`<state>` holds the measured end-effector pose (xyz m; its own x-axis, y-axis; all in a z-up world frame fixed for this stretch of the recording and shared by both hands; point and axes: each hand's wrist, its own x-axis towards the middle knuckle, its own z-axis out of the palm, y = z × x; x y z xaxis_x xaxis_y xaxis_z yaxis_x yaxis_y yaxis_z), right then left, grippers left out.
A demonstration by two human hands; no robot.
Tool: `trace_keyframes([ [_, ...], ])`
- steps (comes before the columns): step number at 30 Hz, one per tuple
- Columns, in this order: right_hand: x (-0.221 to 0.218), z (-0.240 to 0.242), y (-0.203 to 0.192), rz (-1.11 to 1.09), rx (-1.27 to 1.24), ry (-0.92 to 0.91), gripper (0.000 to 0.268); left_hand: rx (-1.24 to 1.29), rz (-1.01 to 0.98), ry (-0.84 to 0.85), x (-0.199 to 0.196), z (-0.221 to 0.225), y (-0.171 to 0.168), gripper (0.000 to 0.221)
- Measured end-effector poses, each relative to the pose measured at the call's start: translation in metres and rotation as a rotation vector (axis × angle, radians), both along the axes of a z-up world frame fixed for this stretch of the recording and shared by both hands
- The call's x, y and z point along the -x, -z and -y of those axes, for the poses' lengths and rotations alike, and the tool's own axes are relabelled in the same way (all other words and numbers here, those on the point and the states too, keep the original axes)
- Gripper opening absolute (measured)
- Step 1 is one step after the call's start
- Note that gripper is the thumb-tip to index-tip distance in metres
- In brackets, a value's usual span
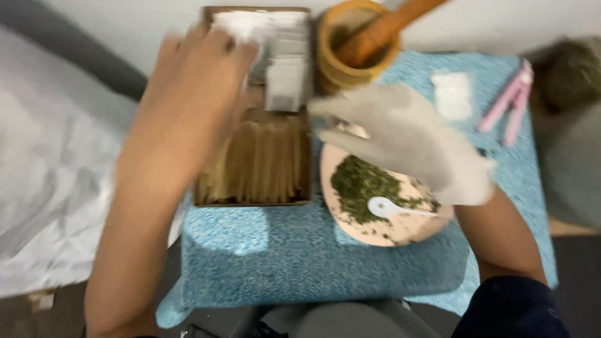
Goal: Filling small filter bags with loose tea leaves using a spoon and weighing them on a digital scale.
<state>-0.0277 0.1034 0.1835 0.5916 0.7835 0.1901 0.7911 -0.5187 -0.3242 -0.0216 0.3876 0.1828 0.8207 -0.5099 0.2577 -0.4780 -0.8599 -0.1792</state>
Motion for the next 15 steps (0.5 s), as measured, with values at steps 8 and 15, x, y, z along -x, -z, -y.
trace_keyframes([
  [8, -0.029, 0.194, 0.076, -0.285, 0.456, 1.031, 0.023, 0.513, -0.317, 0.516, 0.148, 0.11, -0.029, 0.033],
  [15, -0.04, 0.172, 0.093, -0.408, -0.133, 1.161, 0.087, 0.232, -0.442, 0.599, 0.108, 0.209, 0.031, 0.067],
])
